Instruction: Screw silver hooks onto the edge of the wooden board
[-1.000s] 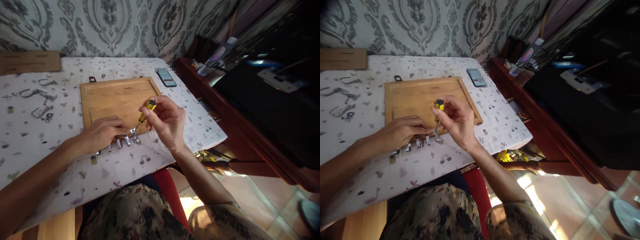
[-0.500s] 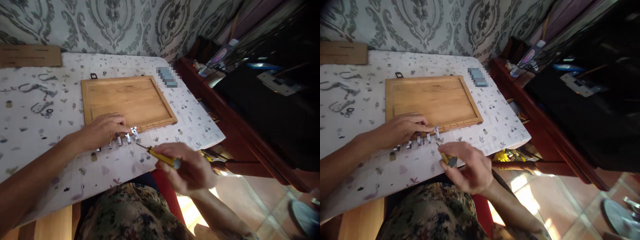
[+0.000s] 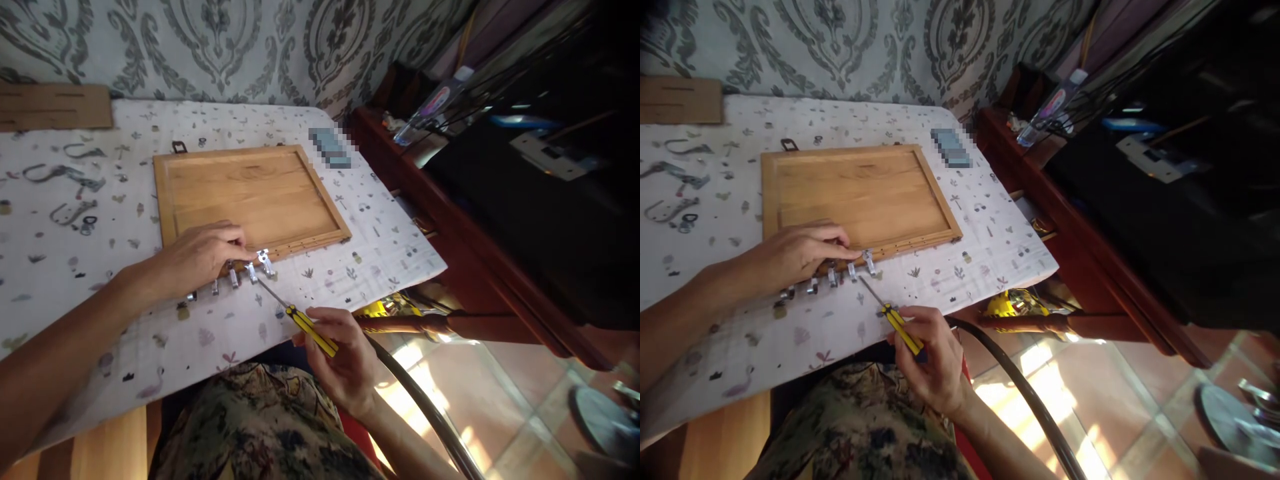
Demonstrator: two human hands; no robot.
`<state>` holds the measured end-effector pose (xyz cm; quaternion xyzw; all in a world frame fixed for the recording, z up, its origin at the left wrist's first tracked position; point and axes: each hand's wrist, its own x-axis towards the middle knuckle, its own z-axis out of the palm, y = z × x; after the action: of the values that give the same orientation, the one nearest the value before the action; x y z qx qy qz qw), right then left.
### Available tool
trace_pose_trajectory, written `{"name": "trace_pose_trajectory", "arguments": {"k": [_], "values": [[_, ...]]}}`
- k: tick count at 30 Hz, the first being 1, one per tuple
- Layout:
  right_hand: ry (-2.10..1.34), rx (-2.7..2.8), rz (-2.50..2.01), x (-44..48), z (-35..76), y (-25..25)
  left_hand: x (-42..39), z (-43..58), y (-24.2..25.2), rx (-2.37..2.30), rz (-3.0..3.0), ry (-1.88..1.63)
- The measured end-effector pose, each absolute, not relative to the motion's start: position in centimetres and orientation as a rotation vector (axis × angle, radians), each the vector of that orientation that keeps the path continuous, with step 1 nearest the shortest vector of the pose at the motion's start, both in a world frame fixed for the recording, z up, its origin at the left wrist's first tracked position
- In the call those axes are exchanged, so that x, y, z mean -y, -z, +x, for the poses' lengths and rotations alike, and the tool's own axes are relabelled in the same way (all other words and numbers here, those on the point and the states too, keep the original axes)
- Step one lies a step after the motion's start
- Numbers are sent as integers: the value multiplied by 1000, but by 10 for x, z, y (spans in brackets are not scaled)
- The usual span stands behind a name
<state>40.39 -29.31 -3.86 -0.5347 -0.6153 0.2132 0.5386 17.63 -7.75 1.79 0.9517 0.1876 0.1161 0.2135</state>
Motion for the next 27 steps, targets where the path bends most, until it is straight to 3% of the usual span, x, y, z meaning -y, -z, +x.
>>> {"name": "trace_pose_trajectory", "arguments": {"k": [5,27], "values": [[-259,1539,-1511,298,404,40,77,176,-19,-546,2665,-325],[-42,1527,-1639,294,404,39,72,173,-12,-574,2703,-277]]}}
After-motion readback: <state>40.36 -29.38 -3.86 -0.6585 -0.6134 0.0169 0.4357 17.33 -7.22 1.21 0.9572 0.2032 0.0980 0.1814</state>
